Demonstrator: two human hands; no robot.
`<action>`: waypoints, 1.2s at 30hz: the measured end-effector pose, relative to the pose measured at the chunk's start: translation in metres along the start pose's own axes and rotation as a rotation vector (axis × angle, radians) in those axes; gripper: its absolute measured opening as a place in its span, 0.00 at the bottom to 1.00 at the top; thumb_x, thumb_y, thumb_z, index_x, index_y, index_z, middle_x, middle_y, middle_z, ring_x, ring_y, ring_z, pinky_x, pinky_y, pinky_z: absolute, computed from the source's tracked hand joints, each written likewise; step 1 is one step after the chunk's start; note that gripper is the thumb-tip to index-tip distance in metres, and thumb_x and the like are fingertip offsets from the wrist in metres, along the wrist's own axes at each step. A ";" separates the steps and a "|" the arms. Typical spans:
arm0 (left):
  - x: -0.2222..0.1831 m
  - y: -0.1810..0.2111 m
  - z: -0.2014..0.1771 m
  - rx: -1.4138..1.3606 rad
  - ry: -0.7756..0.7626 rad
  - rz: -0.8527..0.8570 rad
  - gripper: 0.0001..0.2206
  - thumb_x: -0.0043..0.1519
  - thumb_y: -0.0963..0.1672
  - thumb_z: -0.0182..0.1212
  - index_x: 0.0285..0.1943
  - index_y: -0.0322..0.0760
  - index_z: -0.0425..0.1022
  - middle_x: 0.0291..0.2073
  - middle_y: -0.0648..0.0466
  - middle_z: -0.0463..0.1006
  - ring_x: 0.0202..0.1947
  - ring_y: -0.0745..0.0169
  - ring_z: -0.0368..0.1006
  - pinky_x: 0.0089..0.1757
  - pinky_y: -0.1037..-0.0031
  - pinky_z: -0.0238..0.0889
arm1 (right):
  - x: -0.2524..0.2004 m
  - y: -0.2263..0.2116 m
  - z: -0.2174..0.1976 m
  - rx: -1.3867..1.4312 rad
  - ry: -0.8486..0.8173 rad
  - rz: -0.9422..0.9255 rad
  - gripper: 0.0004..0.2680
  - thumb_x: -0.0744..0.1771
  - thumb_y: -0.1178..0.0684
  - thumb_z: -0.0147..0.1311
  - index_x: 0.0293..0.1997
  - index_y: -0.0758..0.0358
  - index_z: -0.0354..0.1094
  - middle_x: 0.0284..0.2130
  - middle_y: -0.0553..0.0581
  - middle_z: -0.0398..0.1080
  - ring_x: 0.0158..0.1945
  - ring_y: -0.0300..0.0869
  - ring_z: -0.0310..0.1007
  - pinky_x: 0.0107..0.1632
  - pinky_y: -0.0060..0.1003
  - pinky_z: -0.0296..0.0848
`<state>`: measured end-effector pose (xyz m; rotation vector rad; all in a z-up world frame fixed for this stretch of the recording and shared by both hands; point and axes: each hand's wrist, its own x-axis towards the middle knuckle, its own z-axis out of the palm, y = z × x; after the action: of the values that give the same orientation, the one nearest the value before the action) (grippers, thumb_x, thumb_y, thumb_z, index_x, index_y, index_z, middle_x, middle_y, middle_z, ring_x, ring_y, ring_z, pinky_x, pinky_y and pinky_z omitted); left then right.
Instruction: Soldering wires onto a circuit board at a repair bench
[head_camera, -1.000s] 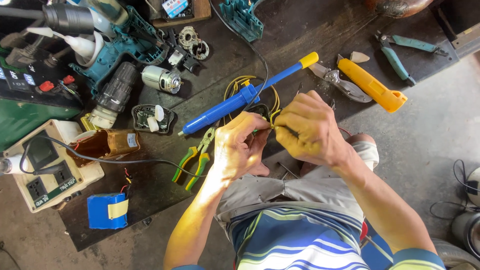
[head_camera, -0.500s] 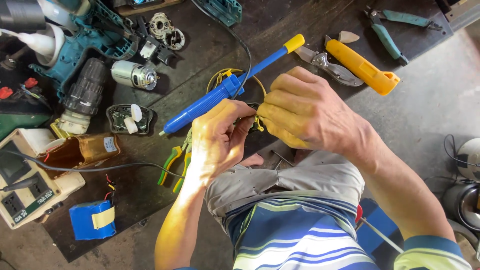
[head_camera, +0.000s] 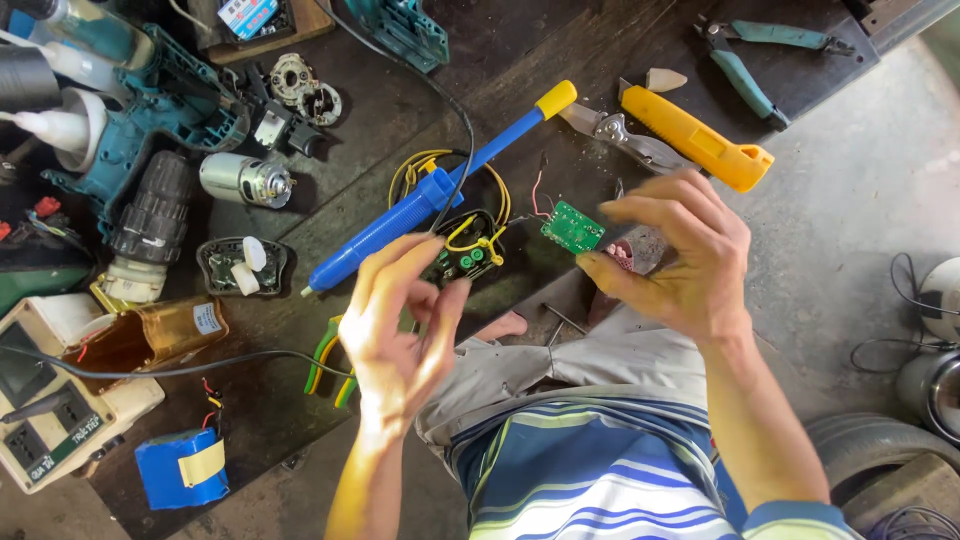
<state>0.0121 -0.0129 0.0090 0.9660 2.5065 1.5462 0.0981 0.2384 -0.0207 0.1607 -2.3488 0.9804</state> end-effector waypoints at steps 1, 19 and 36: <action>-0.010 -0.007 0.005 0.042 0.130 0.069 0.12 0.65 0.38 0.64 0.57 0.29 0.74 0.53 0.42 0.76 0.22 0.75 0.66 0.28 0.85 0.68 | -0.014 0.006 0.003 -0.052 0.063 0.057 0.15 0.64 0.47 0.69 0.46 0.70 0.75 0.38 0.62 0.75 0.42 0.49 0.73 0.47 0.44 0.74; -0.050 0.005 0.087 -0.530 0.186 -0.311 0.14 0.65 0.37 0.59 0.59 0.25 0.74 0.37 0.42 0.83 0.31 0.60 0.81 0.33 0.71 0.79 | -0.053 -0.004 0.043 0.049 0.160 0.135 0.05 0.65 0.57 0.66 0.41 0.64 0.81 0.32 0.58 0.74 0.34 0.51 0.71 0.41 0.42 0.76; -0.074 -0.026 0.085 -0.865 0.122 -0.479 0.14 0.65 0.38 0.61 0.59 0.22 0.74 0.41 0.41 0.82 0.37 0.65 0.77 0.38 0.72 0.76 | -0.097 -0.049 0.078 0.212 0.379 0.255 0.10 0.56 0.66 0.71 0.36 0.61 0.81 0.37 0.62 0.76 0.33 0.44 0.77 0.40 0.36 0.80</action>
<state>0.0883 0.0073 -0.0750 0.1387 1.5978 2.1824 0.1571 0.1392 -0.0889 -0.2311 -1.9465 1.2597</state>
